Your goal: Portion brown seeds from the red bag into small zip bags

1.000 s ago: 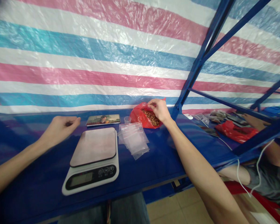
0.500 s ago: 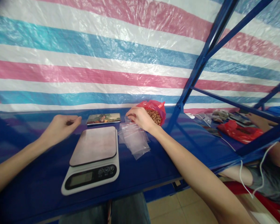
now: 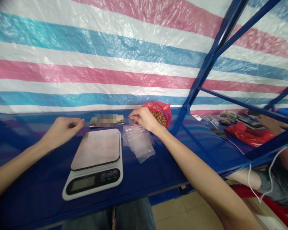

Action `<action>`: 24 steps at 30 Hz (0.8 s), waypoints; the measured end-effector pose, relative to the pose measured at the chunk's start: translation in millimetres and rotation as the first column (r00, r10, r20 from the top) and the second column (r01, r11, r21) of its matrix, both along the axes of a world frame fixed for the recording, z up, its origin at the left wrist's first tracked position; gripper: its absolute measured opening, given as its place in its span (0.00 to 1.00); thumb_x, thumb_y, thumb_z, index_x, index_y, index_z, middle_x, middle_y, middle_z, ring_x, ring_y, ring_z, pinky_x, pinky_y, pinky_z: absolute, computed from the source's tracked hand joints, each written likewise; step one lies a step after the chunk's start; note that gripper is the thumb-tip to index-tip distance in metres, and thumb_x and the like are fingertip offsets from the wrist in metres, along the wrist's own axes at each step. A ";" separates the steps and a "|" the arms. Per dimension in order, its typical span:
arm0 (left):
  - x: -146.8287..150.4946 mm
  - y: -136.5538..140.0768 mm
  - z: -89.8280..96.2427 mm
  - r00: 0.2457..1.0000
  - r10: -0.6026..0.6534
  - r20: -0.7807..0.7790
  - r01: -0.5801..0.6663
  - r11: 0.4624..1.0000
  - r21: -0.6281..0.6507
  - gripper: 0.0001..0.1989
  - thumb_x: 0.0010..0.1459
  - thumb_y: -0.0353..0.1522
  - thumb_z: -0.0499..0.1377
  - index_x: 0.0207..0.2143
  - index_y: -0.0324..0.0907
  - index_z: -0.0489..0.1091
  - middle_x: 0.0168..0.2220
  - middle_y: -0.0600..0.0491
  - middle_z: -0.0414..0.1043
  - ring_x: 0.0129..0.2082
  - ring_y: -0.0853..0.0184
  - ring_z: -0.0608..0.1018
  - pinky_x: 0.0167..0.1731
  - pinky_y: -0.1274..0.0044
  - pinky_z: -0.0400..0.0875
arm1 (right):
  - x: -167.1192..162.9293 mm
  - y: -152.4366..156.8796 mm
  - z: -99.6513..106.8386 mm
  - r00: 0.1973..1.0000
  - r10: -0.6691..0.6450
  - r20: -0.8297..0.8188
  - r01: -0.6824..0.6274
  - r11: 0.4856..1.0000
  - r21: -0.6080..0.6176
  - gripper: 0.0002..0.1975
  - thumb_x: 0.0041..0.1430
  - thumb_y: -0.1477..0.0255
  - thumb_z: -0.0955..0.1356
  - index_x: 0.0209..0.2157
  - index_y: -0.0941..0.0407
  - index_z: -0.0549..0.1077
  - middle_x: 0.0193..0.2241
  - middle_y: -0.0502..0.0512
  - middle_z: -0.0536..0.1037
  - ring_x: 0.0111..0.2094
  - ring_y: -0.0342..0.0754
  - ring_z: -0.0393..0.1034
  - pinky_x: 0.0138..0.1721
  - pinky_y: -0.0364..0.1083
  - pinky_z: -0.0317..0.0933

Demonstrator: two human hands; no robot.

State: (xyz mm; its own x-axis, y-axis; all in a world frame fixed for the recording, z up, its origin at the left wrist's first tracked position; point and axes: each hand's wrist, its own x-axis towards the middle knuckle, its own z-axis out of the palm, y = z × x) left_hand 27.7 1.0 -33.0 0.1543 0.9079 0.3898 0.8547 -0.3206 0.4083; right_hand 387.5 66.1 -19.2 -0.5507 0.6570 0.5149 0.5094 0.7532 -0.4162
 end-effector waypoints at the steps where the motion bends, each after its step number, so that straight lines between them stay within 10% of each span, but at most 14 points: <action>1: 0.4 0.0 0.2 1.000 -0.001 0.003 0.001 1.000 -0.004 0.23 0.63 0.45 0.51 0.20 0.43 0.53 0.20 0.57 0.50 0.23 0.71 0.57 0.26 0.75 0.49 | 0.9 0.6 0.8 1.000 0.008 0.007 -0.008 1.000 -0.002 0.10 0.66 0.75 0.70 0.38 0.55 0.86 0.36 0.55 0.86 0.37 0.50 0.80 0.42 0.48 0.71; 15: 3.8 -1.2 4.0 1.000 -0.004 0.009 0.005 1.000 -0.024 0.22 0.60 0.45 0.51 0.19 0.43 0.54 0.19 0.56 0.52 0.22 0.70 0.56 0.26 0.74 0.48 | -3.8 5.6 -0.2 0.994 -0.059 -0.092 0.065 0.996 0.063 0.11 0.67 0.72 0.71 0.48 0.56 0.83 0.47 0.60 0.84 0.44 0.52 0.79 0.50 0.51 0.69; 24: 2.7 -1.4 5.9 1.000 0.009 0.024 -0.008 1.000 -0.006 0.22 0.61 0.45 0.51 0.19 0.43 0.53 0.19 0.56 0.51 0.22 0.71 0.56 0.26 0.74 0.47 | 67.0 18.9 21.4 0.944 -0.323 -0.066 0.324 0.946 0.002 0.16 0.54 0.84 0.63 0.32 0.57 0.82 0.29 0.54 0.83 0.31 0.50 0.78 0.40 0.49 0.71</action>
